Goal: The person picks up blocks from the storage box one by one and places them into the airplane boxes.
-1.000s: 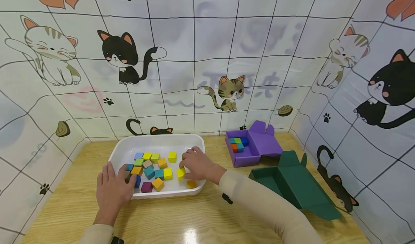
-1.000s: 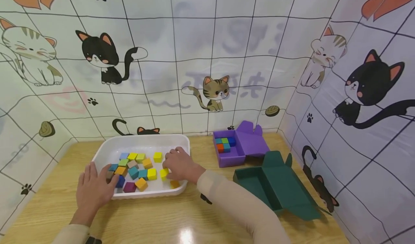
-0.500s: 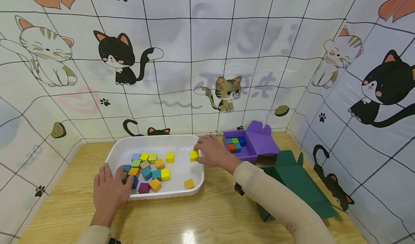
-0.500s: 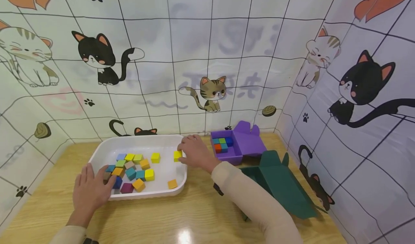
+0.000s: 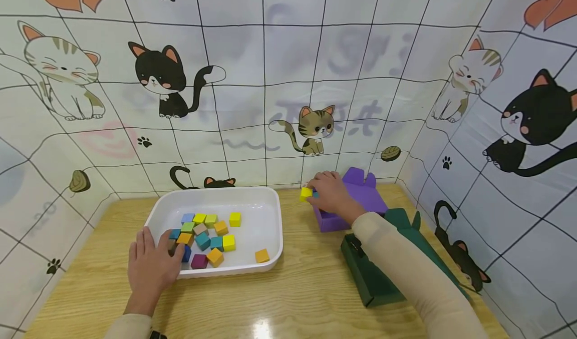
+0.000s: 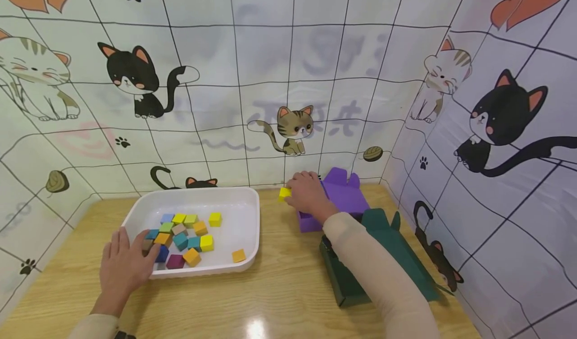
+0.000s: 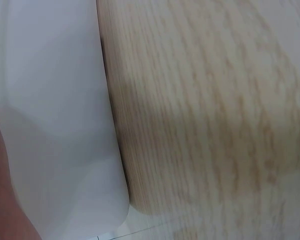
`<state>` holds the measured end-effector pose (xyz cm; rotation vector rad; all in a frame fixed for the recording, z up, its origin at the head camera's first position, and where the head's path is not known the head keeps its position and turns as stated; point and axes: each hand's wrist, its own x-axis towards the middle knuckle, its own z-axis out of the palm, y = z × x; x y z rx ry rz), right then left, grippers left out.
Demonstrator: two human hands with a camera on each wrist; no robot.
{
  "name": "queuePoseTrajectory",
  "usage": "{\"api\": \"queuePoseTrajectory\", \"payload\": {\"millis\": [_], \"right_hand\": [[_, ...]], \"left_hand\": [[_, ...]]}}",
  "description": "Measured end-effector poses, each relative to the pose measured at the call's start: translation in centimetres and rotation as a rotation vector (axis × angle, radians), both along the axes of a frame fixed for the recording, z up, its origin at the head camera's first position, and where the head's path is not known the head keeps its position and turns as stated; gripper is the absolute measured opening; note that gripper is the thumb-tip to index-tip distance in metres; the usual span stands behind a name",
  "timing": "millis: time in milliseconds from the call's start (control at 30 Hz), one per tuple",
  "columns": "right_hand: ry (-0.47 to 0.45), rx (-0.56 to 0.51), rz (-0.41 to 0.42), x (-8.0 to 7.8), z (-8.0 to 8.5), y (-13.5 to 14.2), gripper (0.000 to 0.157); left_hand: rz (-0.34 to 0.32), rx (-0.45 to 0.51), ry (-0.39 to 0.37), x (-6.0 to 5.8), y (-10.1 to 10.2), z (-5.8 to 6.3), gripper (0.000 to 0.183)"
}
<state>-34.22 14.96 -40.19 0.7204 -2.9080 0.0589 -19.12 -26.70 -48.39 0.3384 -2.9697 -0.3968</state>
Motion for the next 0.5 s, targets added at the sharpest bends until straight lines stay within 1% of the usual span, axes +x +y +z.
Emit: {"api": "queuePoseTrajectory", "payload": {"millis": [167, 367, 500], "right_hand": [[-0.023, 0.021, -0.073, -0.9, -0.3, 2.5, 0.036], [-0.028, 0.081, -0.115, -2.1, -0.9, 5.0, 0.036], [-0.050, 0.134, -0.141, -2.8, -1.7, 6.1, 0.036]], "left_hand": [[0.001, 0.010, 0.001, 0.0, 0.0, 0.0, 0.062], [0.008, 0.011, 0.000, 0.0, 0.0, 0.0, 0.062], [0.012, 0.010, -0.009, -0.1, -0.1, 0.0, 0.063]]}}
